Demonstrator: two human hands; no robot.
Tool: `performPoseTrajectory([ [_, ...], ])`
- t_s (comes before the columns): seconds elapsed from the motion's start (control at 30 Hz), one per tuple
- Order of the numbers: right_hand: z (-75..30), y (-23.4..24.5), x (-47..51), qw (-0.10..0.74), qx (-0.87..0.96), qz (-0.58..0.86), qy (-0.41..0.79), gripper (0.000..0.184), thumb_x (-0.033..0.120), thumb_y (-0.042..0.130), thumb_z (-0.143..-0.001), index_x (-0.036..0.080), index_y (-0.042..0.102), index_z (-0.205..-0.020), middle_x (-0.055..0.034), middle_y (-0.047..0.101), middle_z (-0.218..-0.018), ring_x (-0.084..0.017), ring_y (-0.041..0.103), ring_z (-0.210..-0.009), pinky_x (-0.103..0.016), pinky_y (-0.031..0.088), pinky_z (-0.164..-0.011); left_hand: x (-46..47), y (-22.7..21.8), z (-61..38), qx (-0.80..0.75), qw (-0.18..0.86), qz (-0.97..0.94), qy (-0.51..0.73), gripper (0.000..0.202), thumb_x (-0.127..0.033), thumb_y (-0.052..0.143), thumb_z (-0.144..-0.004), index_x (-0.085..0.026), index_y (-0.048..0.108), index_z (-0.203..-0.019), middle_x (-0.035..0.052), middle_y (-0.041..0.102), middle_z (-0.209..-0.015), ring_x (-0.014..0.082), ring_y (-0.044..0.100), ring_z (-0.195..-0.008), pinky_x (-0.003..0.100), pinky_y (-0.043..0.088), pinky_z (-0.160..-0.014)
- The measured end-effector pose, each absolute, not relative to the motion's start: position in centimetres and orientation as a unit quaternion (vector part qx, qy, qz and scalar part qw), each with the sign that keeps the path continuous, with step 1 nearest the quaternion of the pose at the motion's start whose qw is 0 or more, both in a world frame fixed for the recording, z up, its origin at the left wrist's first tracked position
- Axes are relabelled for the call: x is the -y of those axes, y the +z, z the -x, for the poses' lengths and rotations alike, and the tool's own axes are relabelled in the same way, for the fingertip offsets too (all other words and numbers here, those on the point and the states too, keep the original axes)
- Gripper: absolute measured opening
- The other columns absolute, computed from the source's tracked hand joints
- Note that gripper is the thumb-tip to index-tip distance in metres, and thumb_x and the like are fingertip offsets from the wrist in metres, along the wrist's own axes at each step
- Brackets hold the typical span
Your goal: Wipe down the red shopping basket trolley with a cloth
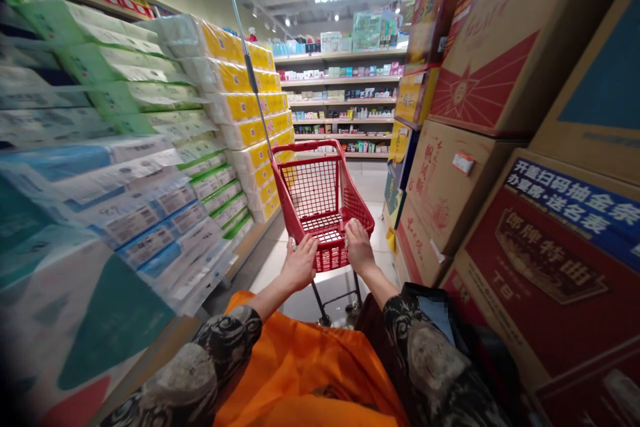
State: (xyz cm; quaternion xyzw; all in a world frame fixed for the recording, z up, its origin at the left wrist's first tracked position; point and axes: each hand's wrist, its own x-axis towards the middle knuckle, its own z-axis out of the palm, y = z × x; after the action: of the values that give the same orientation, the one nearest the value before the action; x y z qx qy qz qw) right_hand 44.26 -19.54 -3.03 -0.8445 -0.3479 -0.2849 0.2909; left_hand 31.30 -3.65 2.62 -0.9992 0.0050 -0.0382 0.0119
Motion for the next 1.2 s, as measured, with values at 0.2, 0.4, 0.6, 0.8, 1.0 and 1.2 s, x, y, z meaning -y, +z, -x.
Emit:
performPoseTrajectory([
  [0.2,-41.5,-3.7,16.6,0.324,0.417,0.808,-0.261,0.047,0.006,0.036,-0.083,0.015,0.056,-0.124,-0.0116,0.052,-0.132,-0.021,0.035,-0.132,-0.045,0.036,-0.106,5.0,2.9,-31.2,-0.053,0.009,0.998,-0.037,0.065,-0.025,0.040,-0.078,-0.010,0.029,-0.140,0.0109,0.032,-0.147,0.0273,0.019,-0.138,0.061,0.009,-0.110],
  [0.4,-43.9,-4.0,20.6,0.338,0.385,0.814,-0.273,0.045,0.008,0.034,-0.084,0.015,0.058,-0.121,-0.0113,0.052,-0.132,-0.022,0.037,-0.131,-0.048,0.035,-0.107,3.0,3.6,-32.0,-0.052,0.042,0.997,-0.048,0.062,-0.022,0.037,-0.080,-0.010,0.029,-0.140,0.0116,0.028,-0.149,0.0259,0.018,-0.138,0.059,0.008,-0.111],
  [0.6,-47.1,-2.8,22.7,0.336,0.332,0.842,-0.262,0.042,0.010,0.036,-0.081,0.013,0.063,-0.113,-0.0125,0.059,-0.122,-0.024,0.043,-0.126,-0.050,0.033,-0.107,6.1,2.9,-33.1,-0.084,0.040,0.994,-0.049,0.058,-0.015,0.028,-0.084,-0.011,0.026,-0.142,0.0099,0.023,-0.151,0.0238,0.013,-0.140,0.057,0.010,-0.111],
  [0.8,-45.4,-3.8,22.0,0.349,0.344,0.837,-0.243,0.045,0.010,0.037,-0.079,0.017,0.062,-0.116,-0.0107,0.056,-0.127,-0.024,0.044,-0.125,-0.050,0.035,-0.106,9.3,2.0,-34.0,-0.095,0.026,0.993,-0.060,0.061,-0.020,0.030,-0.084,-0.008,0.022,-0.143,0.0109,0.019,-0.152,0.0243,0.010,-0.140,0.052,0.011,-0.112],
  [1.0,-45.2,-4.7,24.1,0.360,0.352,0.831,-0.236,0.042,0.016,0.040,-0.083,0.016,0.058,-0.121,-0.0119,0.051,-0.133,-0.025,0.037,-0.131,-0.052,0.035,-0.105,4.6,3.8,-35.7,-0.057,0.043,0.996,-0.047,0.061,-0.018,0.032,-0.082,-0.011,0.023,-0.143,0.0101,0.021,-0.151,0.0234,0.014,-0.140,0.056,0.009,-0.111],
  [1.2,-47.5,-2.1,25.5,0.361,0.316,0.848,-0.223,0.038,0.026,0.036,-0.088,0.016,0.065,-0.111,-0.0136,0.060,-0.122,-0.026,0.047,-0.122,-0.052,0.036,-0.104,1.9,5.4,-37.3,-0.025,0.073,0.997,0.000,0.075,-0.026,0.051,-0.076,-0.013,0.020,-0.143,0.0125,0.019,-0.152,0.0283,0.013,-0.140,0.058,0.004,-0.110],
])
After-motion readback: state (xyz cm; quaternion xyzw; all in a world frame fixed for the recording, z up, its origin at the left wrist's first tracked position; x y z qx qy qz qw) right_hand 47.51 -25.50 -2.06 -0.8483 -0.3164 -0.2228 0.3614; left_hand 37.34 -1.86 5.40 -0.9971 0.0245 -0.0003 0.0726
